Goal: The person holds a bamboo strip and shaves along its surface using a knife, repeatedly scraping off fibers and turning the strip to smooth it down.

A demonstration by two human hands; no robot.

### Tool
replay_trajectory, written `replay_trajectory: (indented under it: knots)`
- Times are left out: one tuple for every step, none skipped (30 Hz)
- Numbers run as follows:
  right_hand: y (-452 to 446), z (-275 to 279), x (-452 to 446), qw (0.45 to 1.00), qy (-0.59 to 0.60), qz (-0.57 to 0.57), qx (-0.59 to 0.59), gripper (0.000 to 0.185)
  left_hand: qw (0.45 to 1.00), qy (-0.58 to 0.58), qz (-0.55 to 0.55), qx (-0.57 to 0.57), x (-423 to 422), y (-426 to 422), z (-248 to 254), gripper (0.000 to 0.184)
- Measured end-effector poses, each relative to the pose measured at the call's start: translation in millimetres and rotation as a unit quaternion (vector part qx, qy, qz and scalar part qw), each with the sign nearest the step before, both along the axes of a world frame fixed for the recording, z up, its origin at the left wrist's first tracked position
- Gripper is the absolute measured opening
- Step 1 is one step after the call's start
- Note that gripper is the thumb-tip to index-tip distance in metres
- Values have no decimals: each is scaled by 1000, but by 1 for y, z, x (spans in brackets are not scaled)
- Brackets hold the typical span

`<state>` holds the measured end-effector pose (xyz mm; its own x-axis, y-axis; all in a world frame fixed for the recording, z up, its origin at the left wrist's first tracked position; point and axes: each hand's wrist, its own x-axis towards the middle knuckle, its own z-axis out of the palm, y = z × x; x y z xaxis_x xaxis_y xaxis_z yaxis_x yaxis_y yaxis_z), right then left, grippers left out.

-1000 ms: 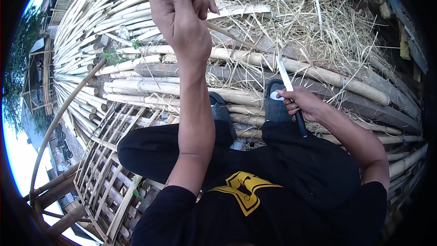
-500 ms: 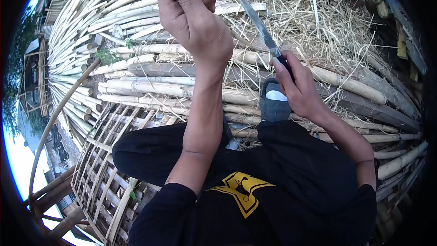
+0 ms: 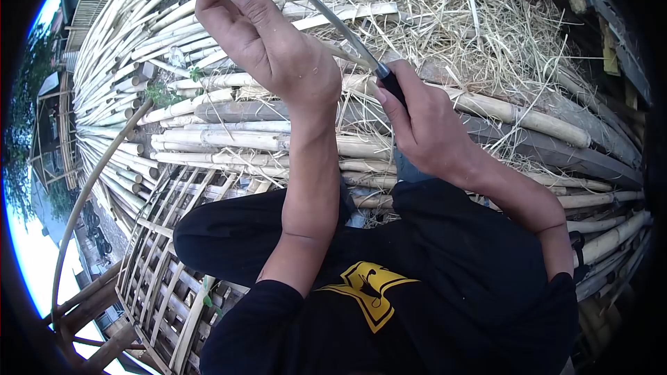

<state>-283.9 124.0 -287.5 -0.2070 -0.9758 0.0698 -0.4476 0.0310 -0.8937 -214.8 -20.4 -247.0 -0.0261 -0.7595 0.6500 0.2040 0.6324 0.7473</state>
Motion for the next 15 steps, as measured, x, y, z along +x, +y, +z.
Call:
replay_trajectory:
  knots:
    - [1, -14, 5, 1000, 15, -1, 4, 21, 1000, 0, 10, -6, -2, 3, 0, 29]
    - [0, -27, 8, 999, 31, -3, 7, 22, 1000, 0, 19, -14, -3, 5, 1, 28]
    - [0, -36, 6, 988, 32, 1, 151, 22, 1000, 0, 17, -15, -2, 5, 0, 28]
    - [-1, -34, 1, 988, 34, 0, 149, 22, 999, -11, 7, -43, -1, 4, -1, 28]
    - [-1, -28, -4, 986, 32, 15, 161, 22, 997, -23, -3, -70, -1, 3, -2, 27]
    - [-3, -21, -8, 984, 31, 31, 174, 22, 997, -22, -2, -71, -1, 2, -1, 27]
    - [-4, -14, -11, 985, -26, 40, 169, 22, 998, -21, 2, -53, -1, 3, -1, 27]
    - [-4, -6, -11, 984, -24, 39, 170, 22, 999, -19, 5, -35, -2, 3, -2, 27]
    - [-5, 2, -11, 992, -14, 22, 120, 22, 999, -15, 4, -37, -3, 3, -2, 27]
    - [-4, 8, -9, 997, -8, 7, 72, 22, 999, -18, -1, -43, -3, 4, -2, 28]
    - [-4, 12, -7, 998, -22, -5, 56, 21, 999, -21, -6, -48, -1, 5, -3, 28]
    - [-5, 8, -4, 998, -22, -4, 57, 21, 999, -21, -4, -47, -1, 7, -2, 28]
    - [-5, -3, 1, 999, -28, -22, -21, 20, 999, -20, 10, -33, -2, 10, -1, 28]
    - [-3, -17, 7, 994, -34, -43, -98, 19, 999, -20, 23, -18, -2, 13, -1, 28]
    - [-2, -38, 8, 997, 62, -25, -24, 18, 999, -21, 20, -18, -1, 14, -2, 28]
